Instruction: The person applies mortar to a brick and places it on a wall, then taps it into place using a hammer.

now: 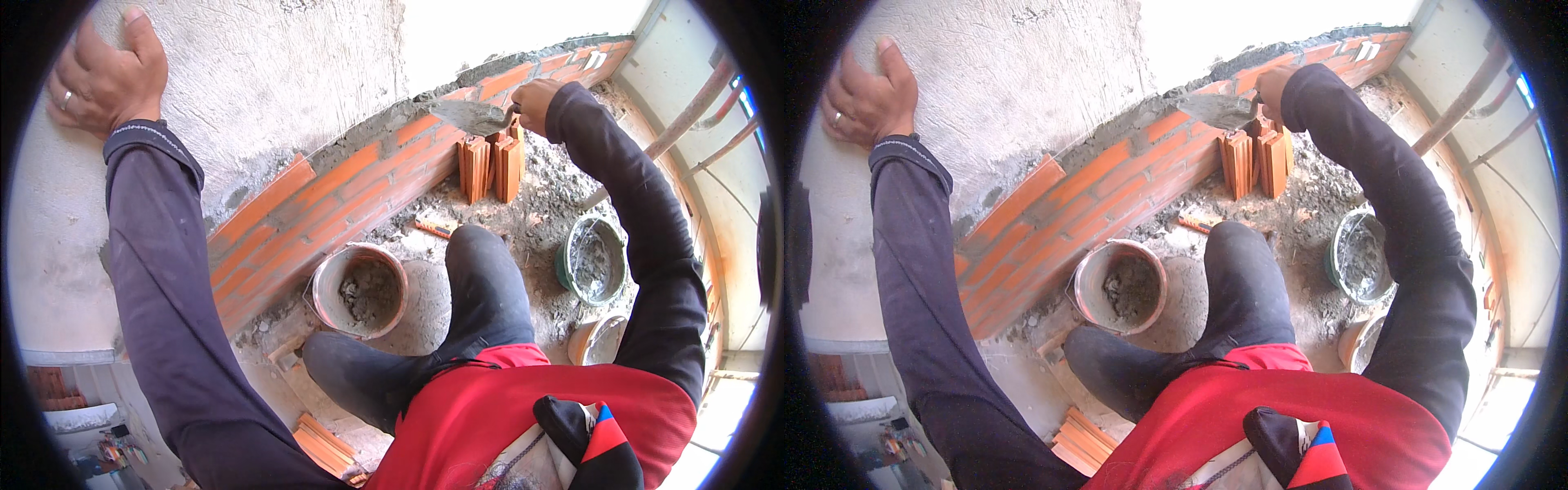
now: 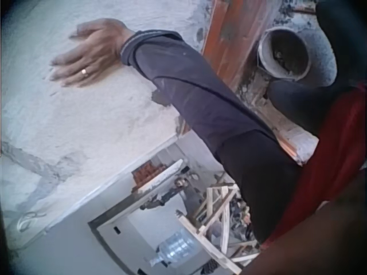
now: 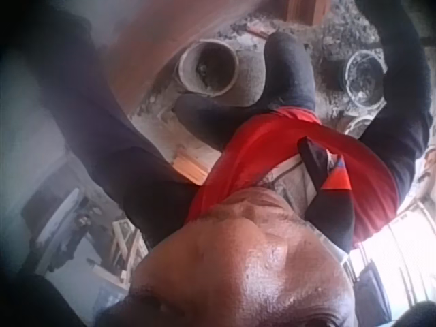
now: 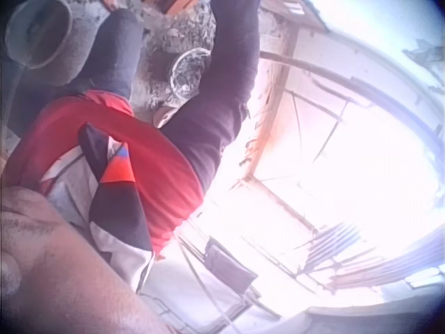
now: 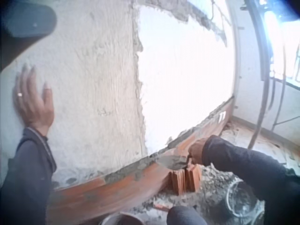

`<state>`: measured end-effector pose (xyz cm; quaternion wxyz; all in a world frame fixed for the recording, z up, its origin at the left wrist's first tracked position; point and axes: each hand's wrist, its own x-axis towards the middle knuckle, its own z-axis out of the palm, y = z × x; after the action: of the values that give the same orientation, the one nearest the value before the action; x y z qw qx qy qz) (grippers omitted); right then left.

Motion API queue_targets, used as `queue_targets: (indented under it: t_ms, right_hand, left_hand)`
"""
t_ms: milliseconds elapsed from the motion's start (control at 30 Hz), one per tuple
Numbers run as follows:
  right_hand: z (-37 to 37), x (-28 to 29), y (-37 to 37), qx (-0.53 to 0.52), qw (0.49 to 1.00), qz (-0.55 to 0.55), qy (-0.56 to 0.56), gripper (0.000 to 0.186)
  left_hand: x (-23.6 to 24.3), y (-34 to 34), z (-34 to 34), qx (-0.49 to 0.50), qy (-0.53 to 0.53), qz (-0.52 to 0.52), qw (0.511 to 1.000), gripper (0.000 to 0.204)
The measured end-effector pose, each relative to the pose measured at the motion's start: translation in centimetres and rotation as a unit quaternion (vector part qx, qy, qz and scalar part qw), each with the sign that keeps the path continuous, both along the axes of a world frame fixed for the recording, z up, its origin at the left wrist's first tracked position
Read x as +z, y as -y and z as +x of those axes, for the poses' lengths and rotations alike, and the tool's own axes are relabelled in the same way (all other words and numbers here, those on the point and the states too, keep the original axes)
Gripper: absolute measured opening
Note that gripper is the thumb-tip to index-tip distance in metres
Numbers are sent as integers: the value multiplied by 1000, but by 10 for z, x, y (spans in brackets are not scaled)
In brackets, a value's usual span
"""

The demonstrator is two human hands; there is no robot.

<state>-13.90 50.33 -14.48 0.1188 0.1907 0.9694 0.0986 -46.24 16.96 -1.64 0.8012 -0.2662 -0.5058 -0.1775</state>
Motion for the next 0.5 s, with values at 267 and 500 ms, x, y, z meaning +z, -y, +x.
queue_targets:
  t_ms: [267,500]
  right_hand:
    - [-4,4,-19,17,1000,2,-19,20]
    - [1,3,-20,58,997,-51,-2,19]
  left_hand:
    - [-2,2,1,8,10,5,1000,61]
    - [-3,2,1,-4,14,-2,1000,61]
